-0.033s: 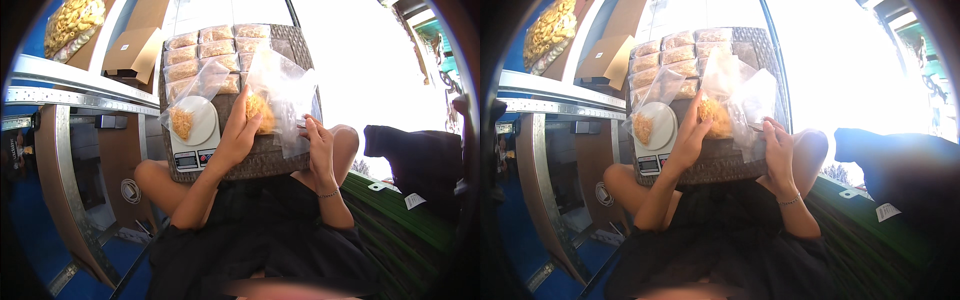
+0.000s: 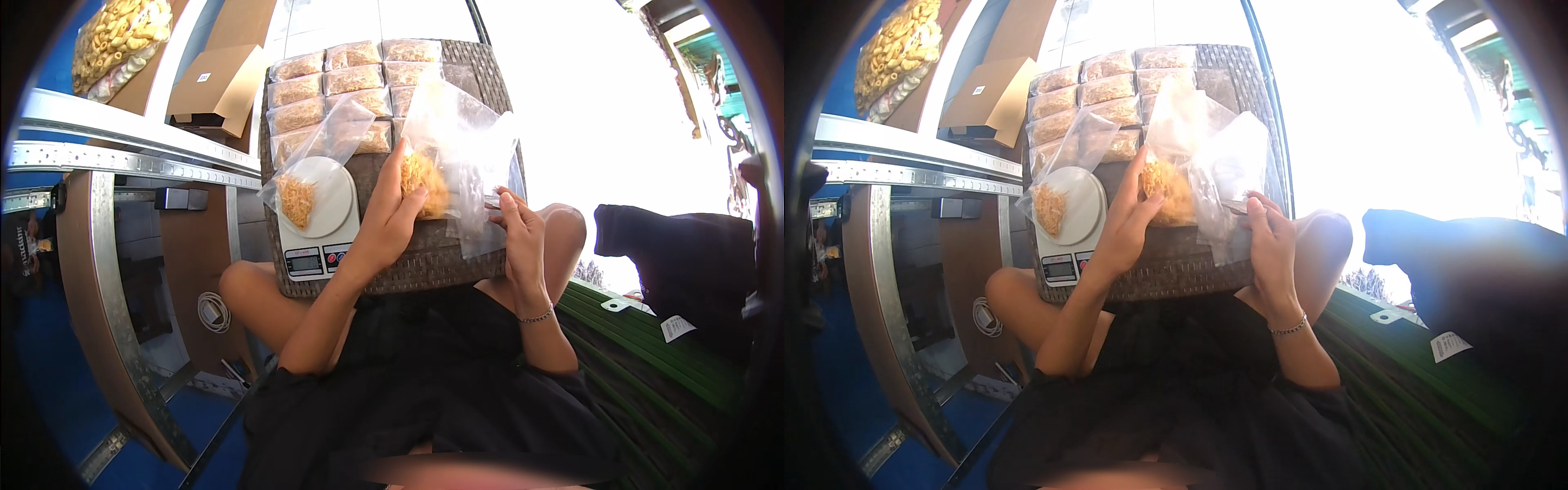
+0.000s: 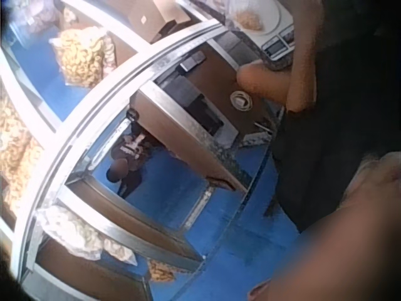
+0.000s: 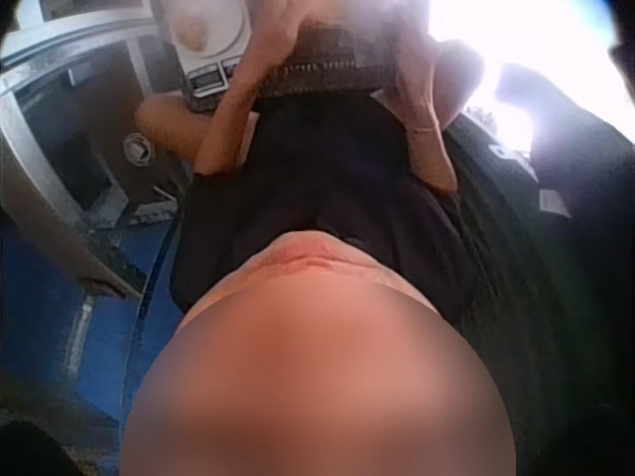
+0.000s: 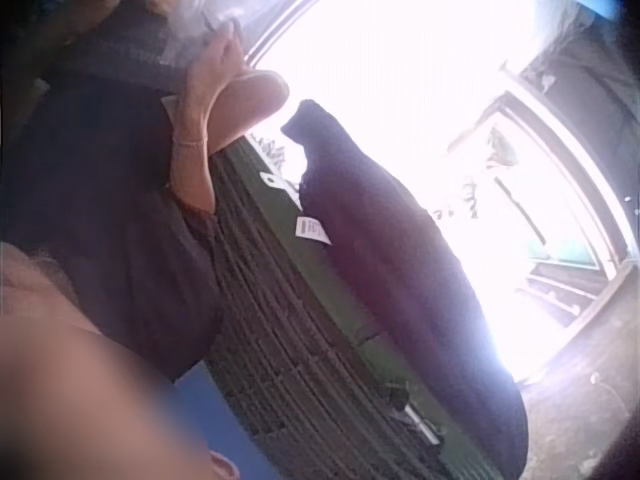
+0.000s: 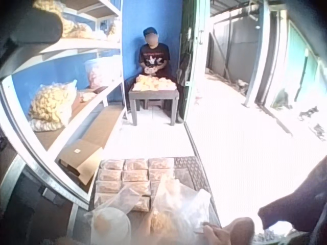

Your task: The person scoops a yellow snack from a large bag into small plastic bags using a spoon and a digital scale. They adjust the amount to reach a target weight, then place the filled bags on a table.

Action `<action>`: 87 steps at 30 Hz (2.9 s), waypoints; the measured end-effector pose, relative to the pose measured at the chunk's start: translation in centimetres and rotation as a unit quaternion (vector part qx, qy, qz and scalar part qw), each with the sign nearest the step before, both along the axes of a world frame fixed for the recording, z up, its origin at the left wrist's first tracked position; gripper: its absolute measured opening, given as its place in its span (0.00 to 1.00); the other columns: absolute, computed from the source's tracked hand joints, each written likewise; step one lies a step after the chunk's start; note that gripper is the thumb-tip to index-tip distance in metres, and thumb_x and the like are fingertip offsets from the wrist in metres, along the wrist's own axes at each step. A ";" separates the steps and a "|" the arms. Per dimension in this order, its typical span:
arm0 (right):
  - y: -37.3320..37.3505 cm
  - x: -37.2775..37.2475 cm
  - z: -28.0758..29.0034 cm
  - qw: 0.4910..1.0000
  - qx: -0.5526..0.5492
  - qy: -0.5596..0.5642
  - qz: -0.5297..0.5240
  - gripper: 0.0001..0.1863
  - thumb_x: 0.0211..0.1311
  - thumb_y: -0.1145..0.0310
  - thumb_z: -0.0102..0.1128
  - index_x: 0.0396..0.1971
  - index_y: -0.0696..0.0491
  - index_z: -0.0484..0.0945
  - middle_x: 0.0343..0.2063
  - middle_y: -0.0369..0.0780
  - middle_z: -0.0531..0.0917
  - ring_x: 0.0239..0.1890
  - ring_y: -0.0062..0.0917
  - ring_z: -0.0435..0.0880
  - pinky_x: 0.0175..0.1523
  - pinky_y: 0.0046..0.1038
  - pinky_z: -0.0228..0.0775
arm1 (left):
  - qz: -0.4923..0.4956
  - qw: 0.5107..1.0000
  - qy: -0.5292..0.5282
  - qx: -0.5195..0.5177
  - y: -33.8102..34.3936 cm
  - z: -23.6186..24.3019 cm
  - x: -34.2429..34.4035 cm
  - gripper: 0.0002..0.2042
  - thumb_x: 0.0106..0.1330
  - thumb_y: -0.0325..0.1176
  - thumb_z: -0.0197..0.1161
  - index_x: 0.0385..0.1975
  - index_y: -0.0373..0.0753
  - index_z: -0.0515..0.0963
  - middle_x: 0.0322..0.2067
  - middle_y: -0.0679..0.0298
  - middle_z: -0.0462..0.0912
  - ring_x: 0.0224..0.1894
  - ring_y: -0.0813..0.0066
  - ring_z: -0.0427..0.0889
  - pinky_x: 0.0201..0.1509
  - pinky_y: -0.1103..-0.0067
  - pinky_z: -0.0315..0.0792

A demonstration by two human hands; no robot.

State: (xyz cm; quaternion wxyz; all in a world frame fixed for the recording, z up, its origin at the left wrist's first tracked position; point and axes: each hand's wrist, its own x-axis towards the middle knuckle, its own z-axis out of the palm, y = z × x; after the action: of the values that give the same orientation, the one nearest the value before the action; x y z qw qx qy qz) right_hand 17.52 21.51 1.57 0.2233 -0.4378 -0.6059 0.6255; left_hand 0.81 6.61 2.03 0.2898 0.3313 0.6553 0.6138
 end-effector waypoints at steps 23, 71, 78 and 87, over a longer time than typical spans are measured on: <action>1.2 1.5 1.6 0.996 0.078 -0.023 -0.037 0.19 0.76 0.64 0.52 0.44 0.66 0.83 0.53 0.42 0.84 0.48 0.19 0.79 0.52 0.24 0.71 | 0.125 0.777 0.599 -0.148 -1.1 6.9 -7.4 0.13 0.66 0.33 0.59 0.49 0.39 0.79 0.61 0.53 0.69 0.68 0.56 0.58 0.69 0.57 0.48; 5.3 5.6 4.7 0.987 0.126 -0.022 -0.098 0.17 0.74 0.64 0.54 0.47 0.63 0.83 0.42 0.41 0.87 0.39 0.17 0.81 0.48 0.20 0.71 | -0.067 0.944 0.291 -0.141 -6.4 3.3 -9.0 0.48 0.41 0.30 0.75 0.68 0.41 0.58 0.48 0.60 0.75 0.52 0.62 0.71 0.65 0.65 0.60; 6.4 6.5 6.6 0.987 0.124 0.000 -0.101 0.17 0.73 0.64 0.55 0.47 0.63 0.83 0.43 0.42 0.86 0.41 0.20 0.82 0.49 0.22 0.71 | -0.061 0.938 0.305 -0.150 -5.9 3.7 -8.5 0.52 0.42 0.34 0.77 0.71 0.41 0.54 0.57 0.57 0.72 0.60 0.57 0.70 0.68 0.63 0.57; 7.5 7.3 8.6 0.985 0.141 0.018 -0.098 0.16 0.72 0.66 0.56 0.46 0.64 0.83 0.44 0.45 0.86 0.42 0.21 0.82 0.51 0.24 0.72 | -0.033 0.850 0.519 -0.085 -3.4 6.1 -5.5 0.32 0.58 0.42 0.72 0.61 0.38 0.70 0.63 0.52 0.67 0.67 0.53 0.64 0.71 0.64 0.56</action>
State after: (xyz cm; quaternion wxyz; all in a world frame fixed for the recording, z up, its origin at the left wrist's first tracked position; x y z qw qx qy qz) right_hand 24.83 28.98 10.15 0.3539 -0.4481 -0.6382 0.5164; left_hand -4.70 3.21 8.17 -0.0448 0.5973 0.7486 0.2844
